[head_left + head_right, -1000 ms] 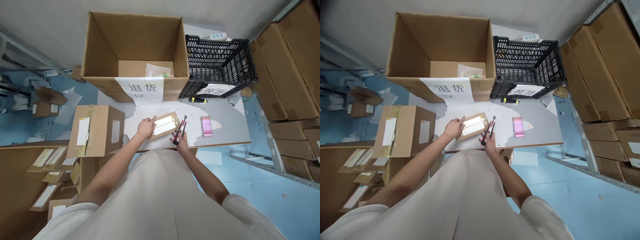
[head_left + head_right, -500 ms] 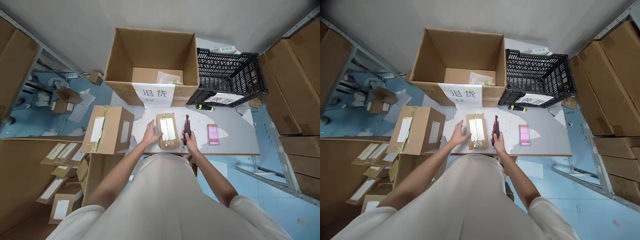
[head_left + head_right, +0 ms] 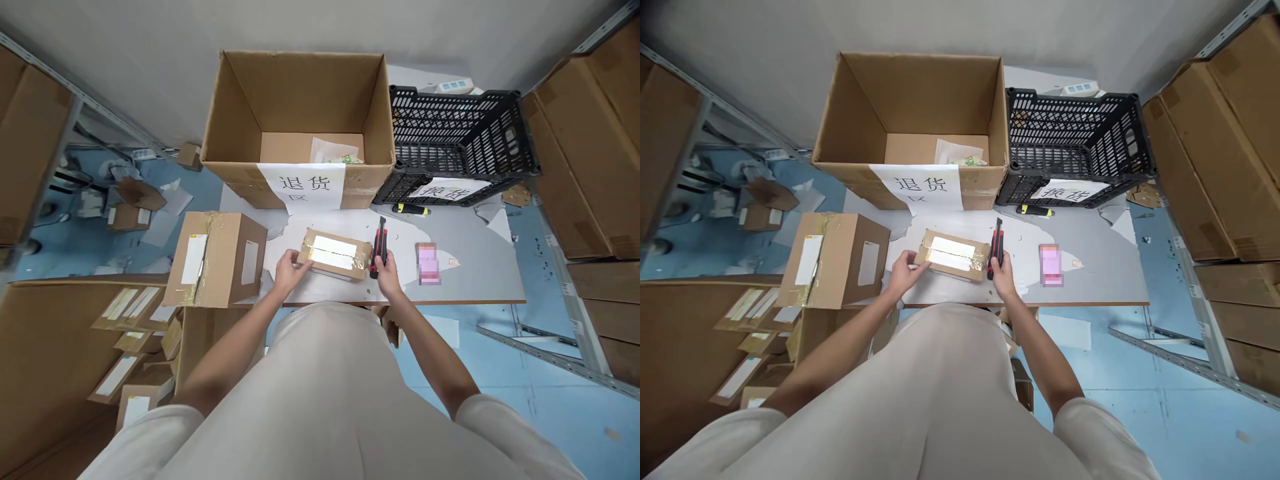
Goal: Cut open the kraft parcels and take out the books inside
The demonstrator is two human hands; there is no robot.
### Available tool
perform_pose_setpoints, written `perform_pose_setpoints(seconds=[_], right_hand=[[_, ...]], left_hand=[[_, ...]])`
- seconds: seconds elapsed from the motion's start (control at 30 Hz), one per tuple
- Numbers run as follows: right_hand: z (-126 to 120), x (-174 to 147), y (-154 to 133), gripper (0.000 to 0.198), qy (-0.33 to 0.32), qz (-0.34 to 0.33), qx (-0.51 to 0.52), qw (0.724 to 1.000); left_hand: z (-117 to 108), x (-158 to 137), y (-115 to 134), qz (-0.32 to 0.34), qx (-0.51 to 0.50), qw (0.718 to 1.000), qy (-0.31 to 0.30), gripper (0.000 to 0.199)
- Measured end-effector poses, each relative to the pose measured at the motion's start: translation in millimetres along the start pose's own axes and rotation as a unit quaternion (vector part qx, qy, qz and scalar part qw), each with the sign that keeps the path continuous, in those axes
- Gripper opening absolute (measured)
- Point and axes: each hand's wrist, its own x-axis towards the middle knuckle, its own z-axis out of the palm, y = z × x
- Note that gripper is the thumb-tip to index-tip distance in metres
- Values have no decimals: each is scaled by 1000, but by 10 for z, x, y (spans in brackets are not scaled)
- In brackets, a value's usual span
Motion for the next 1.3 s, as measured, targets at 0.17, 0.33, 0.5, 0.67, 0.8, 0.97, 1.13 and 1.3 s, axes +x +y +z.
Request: perform_pose_setpoints(seconds=[0.17,0.33,0.5,0.67,0.8,0.97,1.13,1.3], right_hand=[[-400,63,-28,50,-11,11,-75,997],[-786,-281,94,74,-62,61,-141,986],[-789,-463,108,75,-111,84,-108,984],[-711,-490,112,74,-97,90,-94,987],[-711,-504,134,75,-94,105,-91,986],[-693,-523,103,74,-92,99,-124,983],[-687,-527,-42,67,-102,111,-168,974],[-820,-508,-147,68,-166,134,-144,966]], left_hand=[[-18,-51,150,141,103,984,-24,84],[-42,380,429,277,228,909,-215,106],[47,464,531,270,262,907,-188,119],[135,422,522,284,267,903,-183,122],[148,419,505,283,267,903,-184,123],[148,423,505,278,240,913,-175,120],[164,371,473,270,235,919,-166,111],[178,309,431,261,221,927,-157,115]])
